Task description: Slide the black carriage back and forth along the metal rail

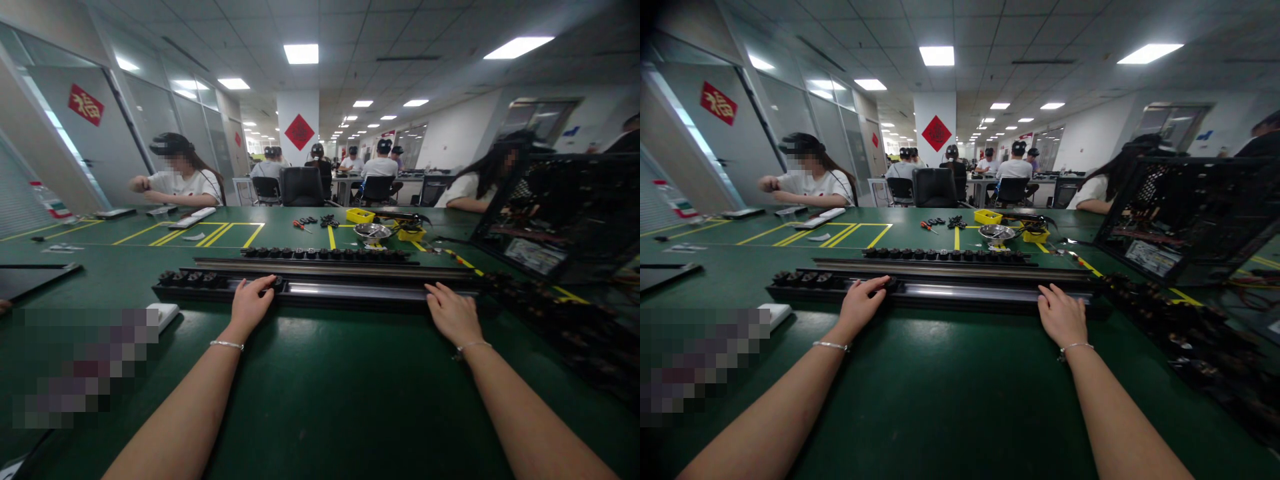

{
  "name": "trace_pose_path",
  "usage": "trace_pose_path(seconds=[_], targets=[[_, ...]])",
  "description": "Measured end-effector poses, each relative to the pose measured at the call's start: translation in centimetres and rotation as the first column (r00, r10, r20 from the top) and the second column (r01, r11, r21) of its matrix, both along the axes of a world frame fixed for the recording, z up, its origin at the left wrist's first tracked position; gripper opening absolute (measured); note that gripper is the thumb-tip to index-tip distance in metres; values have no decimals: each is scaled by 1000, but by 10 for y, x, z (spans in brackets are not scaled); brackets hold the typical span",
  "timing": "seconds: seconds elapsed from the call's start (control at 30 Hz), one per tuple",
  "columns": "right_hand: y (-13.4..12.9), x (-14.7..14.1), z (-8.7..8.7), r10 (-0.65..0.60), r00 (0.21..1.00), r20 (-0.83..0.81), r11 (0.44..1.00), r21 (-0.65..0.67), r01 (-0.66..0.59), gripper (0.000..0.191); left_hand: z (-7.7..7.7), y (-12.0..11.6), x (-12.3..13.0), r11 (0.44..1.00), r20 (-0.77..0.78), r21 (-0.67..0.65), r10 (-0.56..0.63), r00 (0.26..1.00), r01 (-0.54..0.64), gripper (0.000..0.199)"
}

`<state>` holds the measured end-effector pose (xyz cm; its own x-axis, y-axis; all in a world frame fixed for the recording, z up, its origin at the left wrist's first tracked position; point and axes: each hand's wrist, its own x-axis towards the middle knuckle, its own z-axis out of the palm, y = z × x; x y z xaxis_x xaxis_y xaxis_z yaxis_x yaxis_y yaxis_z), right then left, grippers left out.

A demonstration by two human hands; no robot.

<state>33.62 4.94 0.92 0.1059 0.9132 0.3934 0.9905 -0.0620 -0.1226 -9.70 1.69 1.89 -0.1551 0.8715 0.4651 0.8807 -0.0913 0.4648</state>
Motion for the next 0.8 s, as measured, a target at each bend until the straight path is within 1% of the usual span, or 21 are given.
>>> trace_pose_path(seconds=[0.8], targets=[[0, -2, 1, -10, 1000, -23, 1000, -20, 9, 55, -1, 1, -1, 1000, -16, 13, -22, 1000, 22, 36]])
